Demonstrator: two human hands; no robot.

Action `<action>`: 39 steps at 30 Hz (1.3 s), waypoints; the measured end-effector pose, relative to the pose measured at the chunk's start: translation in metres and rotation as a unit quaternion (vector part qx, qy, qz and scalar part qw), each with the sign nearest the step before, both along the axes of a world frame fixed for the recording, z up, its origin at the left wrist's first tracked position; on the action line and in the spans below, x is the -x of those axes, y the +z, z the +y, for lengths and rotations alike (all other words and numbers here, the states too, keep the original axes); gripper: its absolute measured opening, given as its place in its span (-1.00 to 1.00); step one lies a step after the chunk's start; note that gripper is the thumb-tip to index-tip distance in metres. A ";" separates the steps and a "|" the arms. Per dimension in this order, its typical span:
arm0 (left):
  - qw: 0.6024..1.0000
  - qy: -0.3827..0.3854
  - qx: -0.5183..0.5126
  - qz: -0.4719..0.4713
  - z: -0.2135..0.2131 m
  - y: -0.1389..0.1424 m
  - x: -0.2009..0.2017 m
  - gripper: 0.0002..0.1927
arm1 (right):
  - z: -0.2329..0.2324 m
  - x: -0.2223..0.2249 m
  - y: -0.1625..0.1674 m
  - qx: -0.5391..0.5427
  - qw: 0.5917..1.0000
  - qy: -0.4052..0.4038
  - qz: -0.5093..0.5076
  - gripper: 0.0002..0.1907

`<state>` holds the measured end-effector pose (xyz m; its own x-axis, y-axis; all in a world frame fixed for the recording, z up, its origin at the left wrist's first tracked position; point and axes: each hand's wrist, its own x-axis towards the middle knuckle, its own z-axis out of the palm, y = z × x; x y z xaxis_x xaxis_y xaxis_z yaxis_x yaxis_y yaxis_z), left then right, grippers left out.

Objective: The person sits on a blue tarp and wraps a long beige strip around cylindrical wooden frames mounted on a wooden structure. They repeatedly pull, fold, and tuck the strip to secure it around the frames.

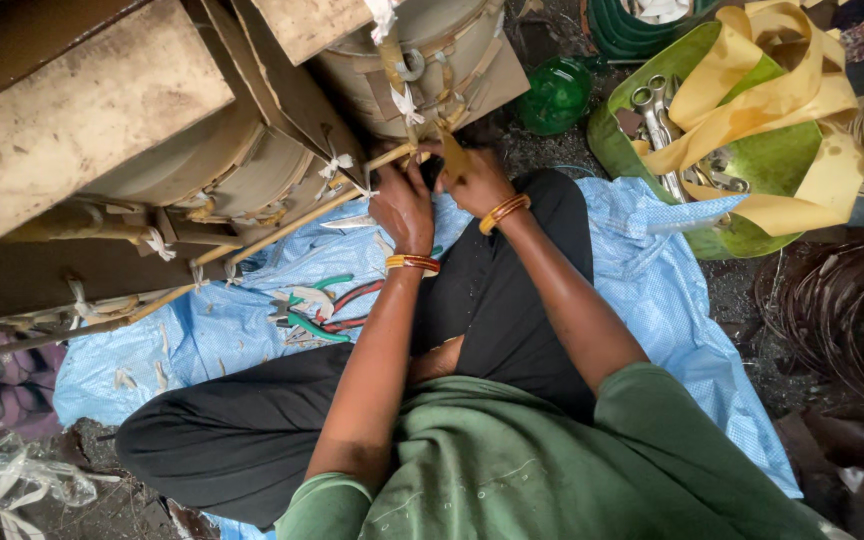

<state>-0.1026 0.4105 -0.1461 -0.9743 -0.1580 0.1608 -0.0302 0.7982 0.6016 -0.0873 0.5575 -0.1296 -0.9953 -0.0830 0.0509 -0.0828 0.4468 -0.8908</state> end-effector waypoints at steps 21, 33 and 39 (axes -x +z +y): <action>0.986 -0.146 0.058 -0.062 -0.004 0.025 0.014 -0.77 | -0.032 0.009 0.000 0.120 0.987 -0.086 -0.059 -0.81; 0.984 -0.147 0.016 0.096 -0.005 0.022 0.002 -0.86 | 0.019 -0.015 0.000 0.051 0.993 -0.016 -0.108 -0.72; 0.978 -0.156 0.017 0.134 -0.007 0.032 -0.008 -0.71 | 0.028 0.008 0.008 0.280 0.945 0.006 -0.171 -0.74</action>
